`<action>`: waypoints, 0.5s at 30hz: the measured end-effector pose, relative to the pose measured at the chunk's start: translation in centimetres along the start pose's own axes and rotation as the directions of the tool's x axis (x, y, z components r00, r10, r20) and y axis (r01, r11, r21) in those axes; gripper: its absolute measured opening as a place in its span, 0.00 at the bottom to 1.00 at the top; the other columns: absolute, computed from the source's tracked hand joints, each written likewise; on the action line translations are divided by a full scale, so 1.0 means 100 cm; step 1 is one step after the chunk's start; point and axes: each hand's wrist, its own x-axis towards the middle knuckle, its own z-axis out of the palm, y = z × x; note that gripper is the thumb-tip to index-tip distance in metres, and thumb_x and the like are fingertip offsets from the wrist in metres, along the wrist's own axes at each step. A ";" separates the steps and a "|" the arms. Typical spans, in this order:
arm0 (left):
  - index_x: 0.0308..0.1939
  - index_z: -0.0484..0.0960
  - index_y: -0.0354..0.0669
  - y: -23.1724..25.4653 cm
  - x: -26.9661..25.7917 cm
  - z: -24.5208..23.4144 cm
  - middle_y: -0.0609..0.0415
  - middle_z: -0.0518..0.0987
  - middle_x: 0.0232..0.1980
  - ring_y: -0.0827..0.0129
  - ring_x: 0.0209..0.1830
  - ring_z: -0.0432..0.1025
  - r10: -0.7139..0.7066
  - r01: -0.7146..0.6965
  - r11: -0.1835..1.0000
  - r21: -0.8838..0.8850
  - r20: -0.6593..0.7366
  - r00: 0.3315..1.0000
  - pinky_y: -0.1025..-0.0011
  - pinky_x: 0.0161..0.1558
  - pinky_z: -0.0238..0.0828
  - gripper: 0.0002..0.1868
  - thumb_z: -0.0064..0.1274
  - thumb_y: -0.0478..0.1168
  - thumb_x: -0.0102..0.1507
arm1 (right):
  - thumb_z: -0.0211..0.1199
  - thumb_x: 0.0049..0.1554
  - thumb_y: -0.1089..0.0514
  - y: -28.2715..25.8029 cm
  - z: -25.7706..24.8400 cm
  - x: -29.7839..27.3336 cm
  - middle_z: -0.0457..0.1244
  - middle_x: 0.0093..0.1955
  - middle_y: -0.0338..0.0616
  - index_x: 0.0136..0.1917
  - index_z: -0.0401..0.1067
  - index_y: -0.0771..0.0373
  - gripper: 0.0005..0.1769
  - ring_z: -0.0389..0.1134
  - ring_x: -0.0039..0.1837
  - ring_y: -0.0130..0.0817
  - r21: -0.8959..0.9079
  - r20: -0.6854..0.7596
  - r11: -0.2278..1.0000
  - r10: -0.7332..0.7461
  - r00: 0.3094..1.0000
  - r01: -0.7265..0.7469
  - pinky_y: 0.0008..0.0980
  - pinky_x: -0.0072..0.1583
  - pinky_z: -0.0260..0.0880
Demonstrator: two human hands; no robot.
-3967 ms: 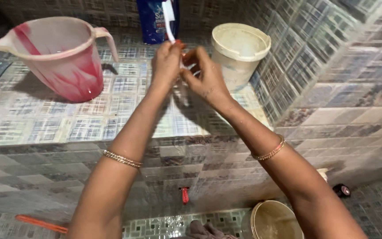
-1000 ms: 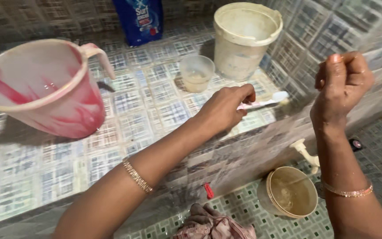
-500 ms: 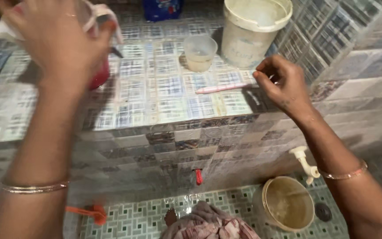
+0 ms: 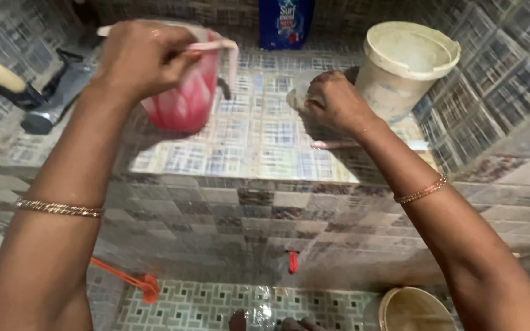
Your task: The person washes a small object under a tap, then organizes bathroom items on a tiled shelf. They move a pink pitcher, a toothbrush, a small cup, a blue detergent bottle, and a yellow soap dispenser, placing them in different positions on the shelf.
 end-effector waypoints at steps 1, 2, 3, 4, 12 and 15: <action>0.43 0.89 0.51 0.002 0.012 0.001 0.50 0.84 0.38 0.53 0.37 0.79 0.059 -0.059 0.998 -0.002 -0.017 0.998 0.57 0.39 0.74 0.14 0.63 0.55 0.70 | 0.64 0.60 0.52 0.000 0.002 0.007 0.65 0.67 0.59 0.60 0.75 0.66 0.19 0.63 0.73 0.53 0.075 -0.103 0.996 -0.041 0.994 0.048 0.45 0.76 0.60; 0.44 0.90 0.52 0.004 0.026 0.003 0.50 0.85 0.37 0.54 0.35 0.79 0.099 -0.099 0.995 -0.025 -0.013 0.995 0.57 0.39 0.75 0.14 0.64 0.56 0.66 | 0.67 0.57 0.52 0.001 0.005 0.014 0.61 0.71 0.61 0.63 0.73 0.65 0.24 0.60 0.74 0.57 0.142 -0.207 0.984 -0.074 0.976 0.105 0.47 0.74 0.60; 0.44 0.90 0.52 0.009 0.041 0.006 0.50 0.85 0.36 0.55 0.33 0.79 0.139 -0.140 0.989 -0.052 -0.012 0.990 0.58 0.39 0.75 0.16 0.64 0.57 0.63 | 0.71 0.54 0.52 0.002 0.007 0.020 0.57 0.74 0.64 0.66 0.72 0.65 0.30 0.57 0.75 0.60 0.199 -0.310 0.966 -0.096 0.946 0.164 0.49 0.73 0.60; 0.45 0.91 0.53 0.014 0.055 0.008 0.50 0.85 0.34 0.56 0.31 0.80 0.180 -0.180 0.980 -0.080 -0.011 0.984 0.58 0.38 0.76 0.18 0.65 0.57 0.59 | 0.73 0.51 0.50 0.003 0.010 0.026 0.54 0.74 0.67 0.69 0.68 0.66 0.36 0.54 0.75 0.63 0.226 -0.334 0.957 -0.097 0.937 0.180 0.50 0.72 0.58; 0.38 0.92 0.51 0.057 0.125 0.026 0.48 0.84 0.30 0.53 0.27 0.78 0.514 -0.486 0.839 -0.245 0.066 0.855 0.57 0.32 0.75 0.20 0.66 0.59 0.52 | 0.72 0.47 0.43 0.011 0.026 0.073 0.55 0.77 0.64 0.76 0.61 0.60 0.48 0.54 0.79 0.62 0.345 -0.143 0.926 -0.110 0.984 0.153 0.51 0.76 0.56; 0.37 0.92 0.52 0.040 0.121 0.033 0.48 0.83 0.27 0.53 0.25 0.77 0.496 -0.471 0.854 -0.218 0.071 0.866 0.57 0.30 0.74 0.21 0.66 0.62 0.53 | 0.72 0.49 0.44 0.008 0.031 0.087 0.51 0.78 0.71 0.75 0.63 0.67 0.46 0.52 0.78 0.68 0.272 -0.197 0.950 -0.100 0.975 0.153 0.54 0.76 0.55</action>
